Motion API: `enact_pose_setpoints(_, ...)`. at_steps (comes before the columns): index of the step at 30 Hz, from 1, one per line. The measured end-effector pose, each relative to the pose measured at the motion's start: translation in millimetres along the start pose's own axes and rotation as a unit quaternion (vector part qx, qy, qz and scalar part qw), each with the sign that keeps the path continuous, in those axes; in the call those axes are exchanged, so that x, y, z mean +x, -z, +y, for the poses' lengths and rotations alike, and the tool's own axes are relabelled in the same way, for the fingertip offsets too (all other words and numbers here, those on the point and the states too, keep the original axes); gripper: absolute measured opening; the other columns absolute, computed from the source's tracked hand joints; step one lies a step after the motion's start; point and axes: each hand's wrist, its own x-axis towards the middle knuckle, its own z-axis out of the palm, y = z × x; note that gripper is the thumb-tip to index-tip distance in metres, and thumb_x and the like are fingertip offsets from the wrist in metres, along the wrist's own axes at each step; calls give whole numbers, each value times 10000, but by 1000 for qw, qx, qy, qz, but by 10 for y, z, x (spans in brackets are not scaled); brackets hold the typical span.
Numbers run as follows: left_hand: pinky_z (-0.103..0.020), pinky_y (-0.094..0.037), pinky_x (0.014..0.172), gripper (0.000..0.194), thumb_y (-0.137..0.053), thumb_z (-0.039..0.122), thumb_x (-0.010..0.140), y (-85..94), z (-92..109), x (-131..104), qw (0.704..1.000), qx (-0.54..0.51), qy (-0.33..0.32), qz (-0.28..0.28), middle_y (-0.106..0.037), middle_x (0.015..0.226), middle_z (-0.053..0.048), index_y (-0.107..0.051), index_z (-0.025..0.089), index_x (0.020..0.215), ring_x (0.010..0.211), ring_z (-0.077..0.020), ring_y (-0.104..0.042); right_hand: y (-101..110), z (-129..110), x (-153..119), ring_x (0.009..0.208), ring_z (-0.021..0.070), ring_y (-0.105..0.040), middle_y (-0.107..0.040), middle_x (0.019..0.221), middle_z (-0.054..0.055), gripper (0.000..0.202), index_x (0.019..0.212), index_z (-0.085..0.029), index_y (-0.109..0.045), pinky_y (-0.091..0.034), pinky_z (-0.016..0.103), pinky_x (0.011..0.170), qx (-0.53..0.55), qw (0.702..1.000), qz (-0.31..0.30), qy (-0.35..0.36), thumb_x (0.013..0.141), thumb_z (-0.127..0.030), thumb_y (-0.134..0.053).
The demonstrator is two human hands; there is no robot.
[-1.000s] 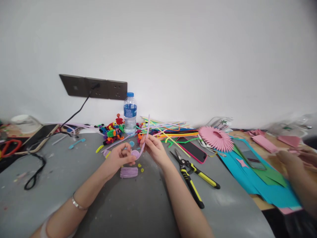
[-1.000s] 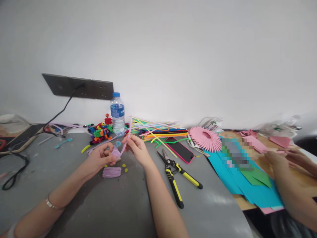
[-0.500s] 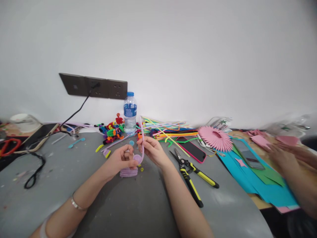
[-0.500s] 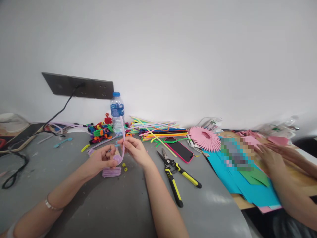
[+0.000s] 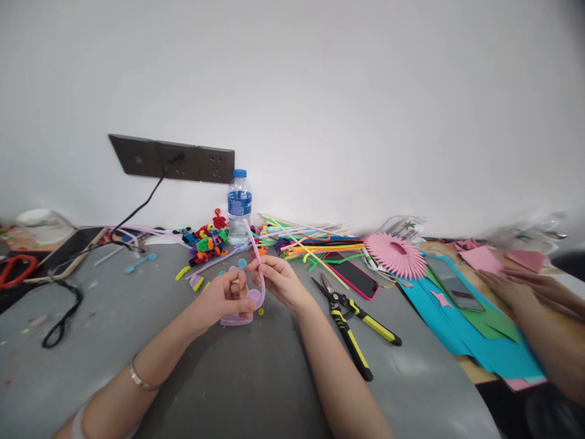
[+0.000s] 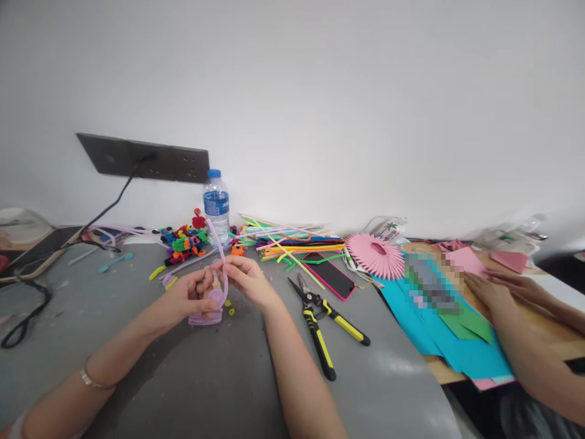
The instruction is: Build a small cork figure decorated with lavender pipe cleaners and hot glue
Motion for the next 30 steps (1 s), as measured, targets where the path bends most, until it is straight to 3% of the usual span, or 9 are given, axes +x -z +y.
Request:
enact_pose_setpoints(9,-236,-508,502,473,-891,276,586,-80,65,-8,1000,1,7,17,-568,587,70,-445,211,731,491,-113,-584,-26,22,-8,591,118,-490,-524,619,-29,356,860,-184,-722,-438,247,615,6,1000,-30,-7,769,-527,-746)
enact_pose_setpoints(18,-246,-491,509,426,-897,306,577,-98,97,-26,1000,25,12,10,-580,583,57,-579,190,836,495,-130,-594,-7,71,-3,587,104,-477,-536,634,-32,352,882,-173,-738,-403,239,624,31,998,-44,-20,761,-503,-769)
enact_pose_setpoints(30,-246,-460,521,465,-871,310,603,-110,110,-34,999,39,12,-4,-556,556,85,-453,193,770,474,-105,-559,-12,78,-1,577,106,-499,-555,617,-36,343,970,-180,-728,-426,235,629,44,997,-60,1,786,-466,-767)
